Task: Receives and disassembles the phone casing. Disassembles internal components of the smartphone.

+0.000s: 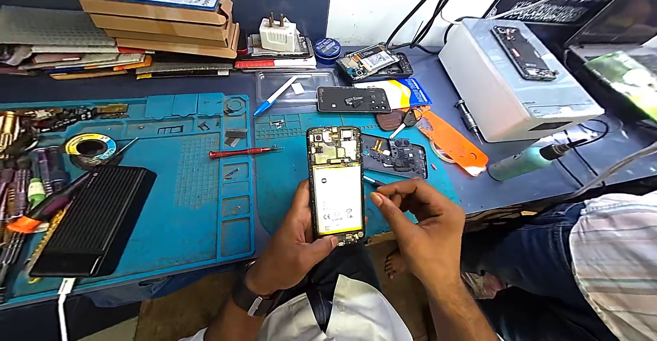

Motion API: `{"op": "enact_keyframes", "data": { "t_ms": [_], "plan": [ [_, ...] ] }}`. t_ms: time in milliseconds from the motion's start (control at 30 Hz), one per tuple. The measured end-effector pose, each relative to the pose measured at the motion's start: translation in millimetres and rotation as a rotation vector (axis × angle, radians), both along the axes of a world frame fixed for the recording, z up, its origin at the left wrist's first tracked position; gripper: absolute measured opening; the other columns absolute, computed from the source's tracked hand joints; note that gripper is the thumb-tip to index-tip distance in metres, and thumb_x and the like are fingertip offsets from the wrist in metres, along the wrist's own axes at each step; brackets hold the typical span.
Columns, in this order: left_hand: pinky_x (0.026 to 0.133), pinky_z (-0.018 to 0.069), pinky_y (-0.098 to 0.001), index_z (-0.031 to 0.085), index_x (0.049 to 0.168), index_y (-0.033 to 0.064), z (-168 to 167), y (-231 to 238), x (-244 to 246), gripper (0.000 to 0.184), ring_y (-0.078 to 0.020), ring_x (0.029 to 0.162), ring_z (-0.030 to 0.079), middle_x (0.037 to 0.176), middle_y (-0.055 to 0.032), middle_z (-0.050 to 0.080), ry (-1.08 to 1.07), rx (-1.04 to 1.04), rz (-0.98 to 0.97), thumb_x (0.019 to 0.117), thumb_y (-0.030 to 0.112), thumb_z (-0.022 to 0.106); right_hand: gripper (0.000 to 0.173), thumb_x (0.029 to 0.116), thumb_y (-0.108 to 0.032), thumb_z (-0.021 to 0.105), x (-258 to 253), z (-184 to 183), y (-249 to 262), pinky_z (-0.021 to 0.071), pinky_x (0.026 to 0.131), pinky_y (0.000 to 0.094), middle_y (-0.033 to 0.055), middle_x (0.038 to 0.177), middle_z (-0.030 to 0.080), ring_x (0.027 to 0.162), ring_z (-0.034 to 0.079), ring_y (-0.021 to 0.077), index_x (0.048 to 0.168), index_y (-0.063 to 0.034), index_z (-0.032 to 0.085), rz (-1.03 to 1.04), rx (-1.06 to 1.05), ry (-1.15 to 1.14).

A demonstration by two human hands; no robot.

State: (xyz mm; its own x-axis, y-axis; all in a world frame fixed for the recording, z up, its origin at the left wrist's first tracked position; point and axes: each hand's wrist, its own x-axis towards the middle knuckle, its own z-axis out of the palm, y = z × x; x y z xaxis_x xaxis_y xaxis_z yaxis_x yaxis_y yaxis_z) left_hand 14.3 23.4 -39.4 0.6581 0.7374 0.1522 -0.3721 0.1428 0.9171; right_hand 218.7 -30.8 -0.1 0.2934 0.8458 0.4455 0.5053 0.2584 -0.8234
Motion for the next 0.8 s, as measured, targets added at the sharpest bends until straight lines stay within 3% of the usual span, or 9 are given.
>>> {"op": "enact_keyframes", "data": {
  "t_ms": [367,667,800],
  "plan": [
    [0.094,0.0612,-0.0407,0.022,0.157,0.0191,0.0,0.4,-0.1,0.084,-0.0290,0.116,0.069,0.135,-0.0151,0.062,0.027,-0.044,-0.026,0.0883,-0.015,0.055,0.008,0.0910,-0.015,0.075,11.6,29.8,54.0,0.0464,0.052,0.0171,-0.0053,0.079,0.061,0.063,0.054,0.0024,0.098,-0.0099,0.075,0.205,-0.040,-0.225],
    [0.091,0.0622,-0.0366,0.024,0.156,0.0185,1.7,-1.0,1.0,0.082,-0.0266,0.114,0.069,0.133,-0.0133,0.063,0.040,-0.016,-0.023,0.0873,-0.015,0.055,0.004,0.0912,-0.013,0.074,16.2,41.2,51.4,0.0451,0.051,0.0177,-0.0039,0.076,0.060,0.061,0.053,0.0030,0.093,-0.0094,0.074,0.263,-0.082,-0.333],
    [0.092,0.0621,-0.0365,0.022,0.157,0.0181,2.6,-1.1,0.4,0.087,-0.0256,0.116,0.068,0.135,-0.0124,0.061,0.020,0.006,-0.018,0.0850,-0.019,0.056,0.006,0.0908,-0.014,0.072,12.6,42.1,55.9,0.0443,0.056,0.0196,-0.0052,0.074,0.059,0.064,0.053,0.0025,0.092,-0.0098,0.076,0.229,-0.067,-0.404]
  ]
}}
